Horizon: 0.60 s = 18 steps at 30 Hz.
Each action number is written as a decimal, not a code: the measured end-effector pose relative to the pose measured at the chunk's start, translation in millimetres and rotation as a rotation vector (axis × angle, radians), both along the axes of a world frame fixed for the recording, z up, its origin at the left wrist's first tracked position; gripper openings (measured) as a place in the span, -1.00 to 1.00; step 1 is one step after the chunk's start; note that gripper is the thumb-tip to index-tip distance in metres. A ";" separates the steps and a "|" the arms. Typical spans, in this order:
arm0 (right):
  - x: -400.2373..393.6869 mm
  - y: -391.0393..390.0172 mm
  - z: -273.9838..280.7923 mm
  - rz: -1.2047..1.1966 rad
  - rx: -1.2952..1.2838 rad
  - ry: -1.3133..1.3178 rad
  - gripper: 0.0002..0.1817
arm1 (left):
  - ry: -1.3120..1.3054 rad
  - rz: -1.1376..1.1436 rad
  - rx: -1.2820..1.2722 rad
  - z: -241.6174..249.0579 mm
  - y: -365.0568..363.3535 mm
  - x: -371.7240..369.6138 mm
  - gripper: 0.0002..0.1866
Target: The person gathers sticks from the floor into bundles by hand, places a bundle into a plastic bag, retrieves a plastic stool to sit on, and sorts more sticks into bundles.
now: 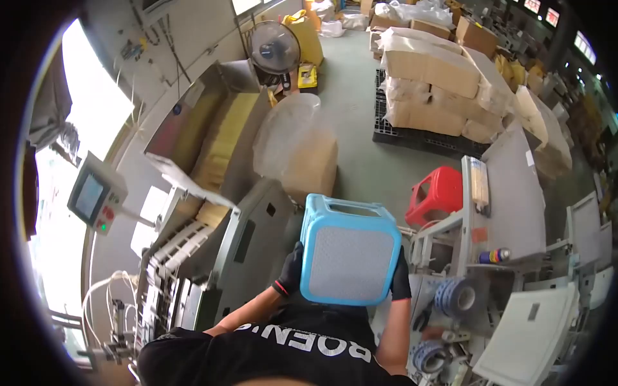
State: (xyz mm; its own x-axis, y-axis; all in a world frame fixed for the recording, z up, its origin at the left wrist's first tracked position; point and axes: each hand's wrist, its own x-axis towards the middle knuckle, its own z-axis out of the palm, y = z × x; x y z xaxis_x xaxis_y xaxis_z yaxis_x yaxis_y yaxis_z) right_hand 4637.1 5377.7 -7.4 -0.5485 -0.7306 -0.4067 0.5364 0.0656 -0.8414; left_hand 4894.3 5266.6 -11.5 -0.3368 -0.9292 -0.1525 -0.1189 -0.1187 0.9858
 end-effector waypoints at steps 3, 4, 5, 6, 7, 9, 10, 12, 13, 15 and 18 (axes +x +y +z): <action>-61.5 -82.9 -3.4 0.026 -0.112 -0.245 -0.53 | 0.072 -0.083 0.056 -18.6 -87.8 -53.9 -0.59; -82.7 -117.1 -2.8 0.021 -0.118 -0.252 -0.53 | 0.077 -0.051 0.043 -1.2 -116.8 -78.3 -0.55; -104.7 -148.7 -3.3 -0.017 -0.083 -0.224 -0.55 | 0.086 -0.017 0.037 9.7 -142.5 -103.0 -0.51; -123.6 -179.1 -0.3 -0.052 -0.048 -0.196 -0.57 | 0.082 -0.019 0.040 9.9 -168.8 -122.7 -0.51; -140.0 -211.5 9.9 -0.052 -0.045 -0.201 -0.57 | 0.101 0.025 0.079 6.6 -198.8 -138.8 -0.49; -173.3 -275.8 32.0 -0.021 -0.086 -0.098 -0.64 | 0.156 0.126 0.156 2.3 -258.0 -170.0 -0.43; -191.6 -303.2 34.2 0.085 -0.102 0.166 -0.68 | -0.034 0.112 0.053 31.3 -281.2 -186.9 -0.40; -222.9 -369.4 25.6 0.096 -0.114 0.170 -0.71 | -0.203 0.124 -0.015 54.6 -339.3 -215.2 -0.38; -241.8 -402.4 17.9 0.116 -0.135 0.068 -0.73 | -0.177 0.144 0.020 45.2 -366.3 -229.4 -0.38; -270.3 -469.9 12.8 0.118 -0.016 0.296 -0.68 | 0.022 0.222 0.178 39.9 -425.5 -266.7 -0.41; -315.6 -565.9 21.9 0.092 -0.031 0.253 -0.66 | -0.094 0.123 0.123 5.0 -528.9 -309.7 -0.45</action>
State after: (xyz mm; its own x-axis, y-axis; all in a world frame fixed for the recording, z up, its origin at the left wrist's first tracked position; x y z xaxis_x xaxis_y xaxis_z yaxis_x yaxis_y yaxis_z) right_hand 4321.5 4811.8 14.4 -0.5607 -0.7917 -0.2424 0.3023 0.0768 -0.9501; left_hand 4584.6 4737.7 -6.4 -0.2009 -0.9346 -0.2934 -0.1874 -0.2573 0.9480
